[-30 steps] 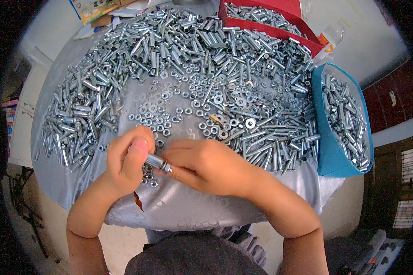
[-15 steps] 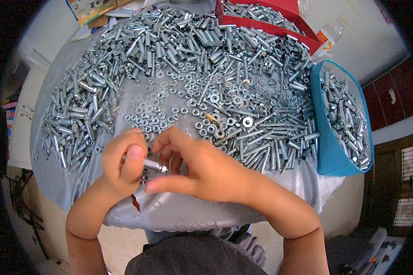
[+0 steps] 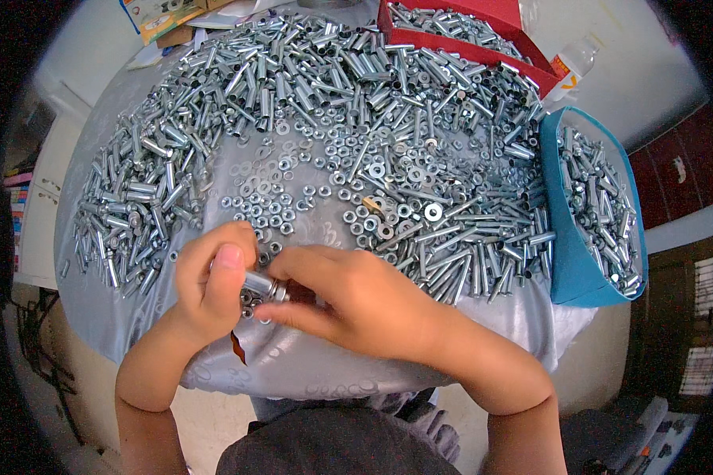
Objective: The person repeatedly picks up bolts, washers, and nuts from a large pile on a table. They thread the components together by hand, creating small fastener assemblies. The person handles the items one at a time, screwing the nut onto the bolt after placing a washer.
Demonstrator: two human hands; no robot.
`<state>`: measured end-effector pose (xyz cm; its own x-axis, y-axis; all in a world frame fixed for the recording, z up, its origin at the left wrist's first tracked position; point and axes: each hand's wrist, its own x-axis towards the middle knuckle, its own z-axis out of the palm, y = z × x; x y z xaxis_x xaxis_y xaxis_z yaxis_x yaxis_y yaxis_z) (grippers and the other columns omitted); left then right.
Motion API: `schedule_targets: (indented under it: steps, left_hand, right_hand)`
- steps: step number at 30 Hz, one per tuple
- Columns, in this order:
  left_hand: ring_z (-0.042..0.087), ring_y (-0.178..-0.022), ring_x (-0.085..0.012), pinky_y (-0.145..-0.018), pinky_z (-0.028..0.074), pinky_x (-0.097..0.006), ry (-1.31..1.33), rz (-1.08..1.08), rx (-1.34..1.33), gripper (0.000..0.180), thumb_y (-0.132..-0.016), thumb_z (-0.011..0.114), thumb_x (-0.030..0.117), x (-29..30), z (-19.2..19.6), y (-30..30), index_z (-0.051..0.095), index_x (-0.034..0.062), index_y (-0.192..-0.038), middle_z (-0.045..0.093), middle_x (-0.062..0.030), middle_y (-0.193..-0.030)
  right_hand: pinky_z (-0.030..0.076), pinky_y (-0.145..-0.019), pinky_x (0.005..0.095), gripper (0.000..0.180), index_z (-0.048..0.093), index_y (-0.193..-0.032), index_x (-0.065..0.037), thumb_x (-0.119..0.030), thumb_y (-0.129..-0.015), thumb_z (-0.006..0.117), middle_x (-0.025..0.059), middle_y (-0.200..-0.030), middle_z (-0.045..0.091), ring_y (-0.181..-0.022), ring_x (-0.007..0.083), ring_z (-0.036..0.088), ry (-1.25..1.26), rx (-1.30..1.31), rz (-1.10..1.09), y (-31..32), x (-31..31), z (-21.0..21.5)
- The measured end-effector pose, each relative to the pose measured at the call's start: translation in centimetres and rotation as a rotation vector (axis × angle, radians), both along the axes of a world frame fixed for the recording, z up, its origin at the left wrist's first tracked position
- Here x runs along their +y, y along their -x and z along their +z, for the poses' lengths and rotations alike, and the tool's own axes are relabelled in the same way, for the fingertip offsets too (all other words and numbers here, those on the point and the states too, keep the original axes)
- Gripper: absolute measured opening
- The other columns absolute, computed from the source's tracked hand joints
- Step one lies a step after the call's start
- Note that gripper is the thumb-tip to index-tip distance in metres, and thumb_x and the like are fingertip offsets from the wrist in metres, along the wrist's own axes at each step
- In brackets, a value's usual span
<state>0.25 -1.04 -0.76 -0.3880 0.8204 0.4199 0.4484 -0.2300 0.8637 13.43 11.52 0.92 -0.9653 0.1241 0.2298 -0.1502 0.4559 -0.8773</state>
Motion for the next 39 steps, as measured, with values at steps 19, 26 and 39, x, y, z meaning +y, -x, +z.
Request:
schedule_targets:
  steps: [19, 26, 39]
  left_hand:
    - [0.041, -0.051, -0.0176, -0.048, 0.034, -0.030, -0.091, -0.123, -0.165, 0.022, -0.083, 0.051, 0.020, 0.1, -0.1, 0.0, 0.049, 0.0036, -0.070, 0.047, -0.0036, -0.059]
    - [0.029, -0.057, -0.0099, -0.055, 0.027, -0.025, -0.621, -0.120, -1.255, 0.038, -0.091, 0.037, 0.041, -0.3, 2.1, 6.3, 0.041, 0.0044, -0.082, 0.030, 0.0009, -0.063]
    - [0.036, -0.057, -0.0138, -0.057, 0.032, -0.027, -0.133, -0.087, -1.269, 0.057, -0.087, 0.027, 0.056, 0.8, 1.6, 4.1, 0.049, 0.0036, -0.086, 0.036, -0.0004, -0.062]
  right_hand:
    - [0.037, -0.050, 0.0214, 0.036, 0.054, -0.073, -0.003, -0.030, -0.092, 0.041, 0.0011, -0.059, 0.049, -0.053, 0.0076, 0.047, 0.679, -0.319, 0.298, -0.3, 0.8, 0.7]
    - [0.040, -0.051, 0.0242, 0.042, 0.052, -0.077, 0.000, -0.038, -0.090, 0.039, 0.0049, -0.056, 0.047, -0.052, 0.0141, 0.048, 0.788, -0.123, -0.085, 0.4, 2.6, 0.2]
    - [0.039, -0.052, 0.0226, 0.028, 0.053, -0.079, -0.002, -0.028, -0.089, 0.046, 0.0023, -0.059, 0.048, -0.054, 0.0106, 0.047, 0.738, -0.213, -0.225, 0.5, 3.0, 0.4]
